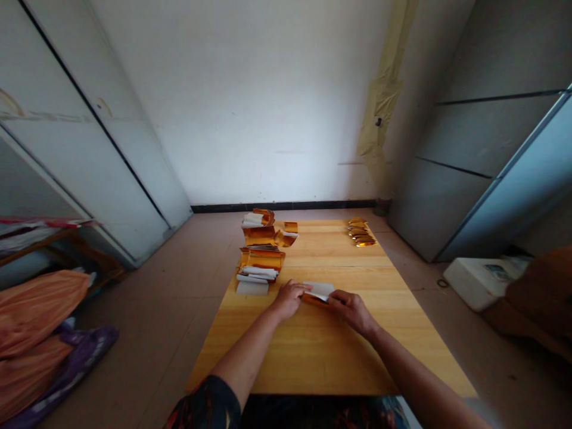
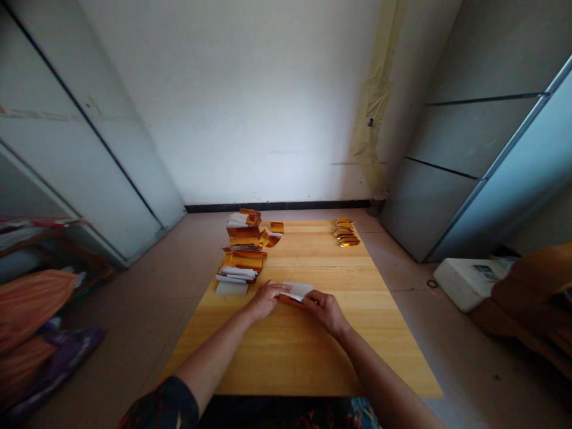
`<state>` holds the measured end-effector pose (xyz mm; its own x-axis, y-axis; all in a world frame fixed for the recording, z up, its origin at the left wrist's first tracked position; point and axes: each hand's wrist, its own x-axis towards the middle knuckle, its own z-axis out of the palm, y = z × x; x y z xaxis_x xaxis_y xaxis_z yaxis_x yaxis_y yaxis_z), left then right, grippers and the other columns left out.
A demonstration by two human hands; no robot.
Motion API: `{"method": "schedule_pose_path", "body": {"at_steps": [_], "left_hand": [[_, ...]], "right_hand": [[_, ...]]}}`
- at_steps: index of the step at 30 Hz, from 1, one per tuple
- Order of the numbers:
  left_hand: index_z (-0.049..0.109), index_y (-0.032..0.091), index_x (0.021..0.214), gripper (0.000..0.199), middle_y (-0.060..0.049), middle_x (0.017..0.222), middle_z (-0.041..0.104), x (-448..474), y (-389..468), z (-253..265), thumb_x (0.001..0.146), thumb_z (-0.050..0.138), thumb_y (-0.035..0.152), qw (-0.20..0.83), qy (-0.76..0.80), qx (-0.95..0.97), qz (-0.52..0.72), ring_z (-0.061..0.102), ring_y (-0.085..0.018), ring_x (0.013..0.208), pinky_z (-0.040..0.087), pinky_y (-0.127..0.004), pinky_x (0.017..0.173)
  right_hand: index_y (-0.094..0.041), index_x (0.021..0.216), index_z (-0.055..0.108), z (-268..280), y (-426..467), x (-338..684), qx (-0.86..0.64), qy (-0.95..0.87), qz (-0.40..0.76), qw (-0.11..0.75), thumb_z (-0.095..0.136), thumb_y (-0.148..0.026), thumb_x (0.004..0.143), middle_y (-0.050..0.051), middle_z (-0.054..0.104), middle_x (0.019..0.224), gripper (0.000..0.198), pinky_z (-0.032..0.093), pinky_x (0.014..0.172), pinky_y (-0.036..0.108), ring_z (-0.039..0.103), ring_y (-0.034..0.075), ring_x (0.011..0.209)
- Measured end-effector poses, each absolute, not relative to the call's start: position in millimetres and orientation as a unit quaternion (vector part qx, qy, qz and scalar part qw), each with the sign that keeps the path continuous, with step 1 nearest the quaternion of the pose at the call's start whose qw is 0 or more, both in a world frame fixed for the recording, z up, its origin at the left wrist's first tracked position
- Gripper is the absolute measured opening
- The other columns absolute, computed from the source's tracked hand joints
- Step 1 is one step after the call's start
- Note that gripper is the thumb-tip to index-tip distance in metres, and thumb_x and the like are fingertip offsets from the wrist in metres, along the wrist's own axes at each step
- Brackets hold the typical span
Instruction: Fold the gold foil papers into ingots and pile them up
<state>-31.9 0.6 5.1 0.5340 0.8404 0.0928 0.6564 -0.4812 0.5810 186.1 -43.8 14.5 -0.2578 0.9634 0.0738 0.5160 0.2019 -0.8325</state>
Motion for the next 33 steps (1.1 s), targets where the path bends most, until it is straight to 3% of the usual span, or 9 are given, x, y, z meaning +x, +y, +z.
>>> {"method": "schedule_pose_path", "body": {"at_steps": [5,9,14,16,18,22,24,29,33], "left_hand": [[0.071,0.026,0.099,0.037,0.002,0.123,0.062,-32,-7,17,0.067,0.058,0.012,0.251,0.449,0.846,0.138,0.053,-0.022,0.108,0.039,-0.035,0.095],[0.070,0.024,0.096,0.024,-0.001,0.099,0.070,-26,-11,19,0.083,0.051,0.028,0.226,0.514,0.810,0.172,0.058,-0.019,0.096,0.041,-0.031,0.087],[0.071,0.022,0.086,0.022,-0.001,0.085,0.070,-20,-8,14,0.084,0.050,0.028,0.204,0.516,0.811,0.188,0.059,-0.019,0.087,0.041,-0.029,0.079],[0.070,0.021,0.083,0.018,0.000,0.081,0.069,-18,-7,10,0.082,0.053,0.027,0.193,0.524,0.806,0.194,0.059,-0.019,0.086,0.041,-0.029,0.078],[0.068,0.021,0.093,0.019,-0.001,0.087,0.069,-15,-7,7,0.078,0.057,0.026,0.185,0.550,0.784,0.220,0.059,-0.019,0.088,0.042,-0.030,0.081],[0.046,0.024,0.129,0.055,-0.003,0.106,0.066,-12,-10,-1,0.075,0.061,0.023,0.171,0.580,0.747,0.277,0.059,-0.018,0.096,0.042,-0.031,0.087],[0.038,0.025,0.135,0.064,-0.003,0.106,0.066,-11,-13,-4,0.076,0.061,0.023,0.139,0.577,0.759,0.266,0.058,-0.019,0.097,0.041,-0.033,0.087],[0.040,0.032,0.134,0.053,-0.004,0.114,0.064,-8,-22,-3,0.084,0.055,0.025,0.050,0.566,0.794,0.214,0.052,-0.022,0.101,0.035,-0.037,0.085],[0.049,0.034,0.125,0.040,-0.002,0.118,0.061,-6,-25,1,0.085,0.054,0.027,0.023,0.564,0.804,0.189,0.050,-0.022,0.103,0.034,-0.037,0.082]], "right_hand": [[-0.017,0.087,0.065,16,-45,193,-0.508,-0.624,0.477,0.354,0.055,-0.048,0.076,0.001,0.063,0.075,0.034,0.041,0.059,0.024,0.055,0.014,0.067],[-0.017,0.107,0.060,17,-46,198,-0.472,-0.623,0.488,0.389,0.063,-0.045,0.069,0.005,0.066,0.094,0.047,0.044,0.071,0.026,0.058,0.018,0.083],[-0.019,0.078,0.062,11,-32,184,-0.614,-0.635,0.310,0.351,0.044,-0.044,0.081,0.002,0.064,0.070,0.031,0.038,0.060,0.023,0.056,0.015,0.067],[-0.021,0.080,0.062,8,-25,173,-0.671,-0.642,0.220,0.298,0.043,-0.040,0.084,0.001,0.065,0.070,0.027,0.035,0.057,0.022,0.057,0.014,0.064],[-0.023,0.090,0.062,6,-22,163,-0.713,-0.640,0.153,0.241,0.045,-0.034,0.084,0.001,0.067,0.073,0.021,0.032,0.056,0.021,0.059,0.014,0.065],[-0.020,0.110,0.055,1,-21,150,-0.728,-0.662,0.041,0.173,0.045,-0.022,0.085,0.004,0.069,0.082,0.027,0.032,0.058,0.022,0.062,0.014,0.070],[-0.020,0.110,0.054,-1,-23,148,-0.716,-0.681,0.004,0.154,0.045,-0.019,0.085,0.005,0.069,0.085,0.026,0.032,0.058,0.022,0.062,0.013,0.071],[-0.021,0.093,0.059,-7,-24,150,-0.682,-0.718,-0.043,0.135,0.045,-0.019,0.088,0.003,0.066,0.081,0.015,0.030,0.058,0.023,0.059,0.013,0.071],[-0.020,0.087,0.061,-11,-23,151,-0.665,-0.733,-0.071,0.125,0.043,-0.019,0.090,0.004,0.063,0.079,0.018,0.029,0.059,0.024,0.057,0.013,0.071]]}}
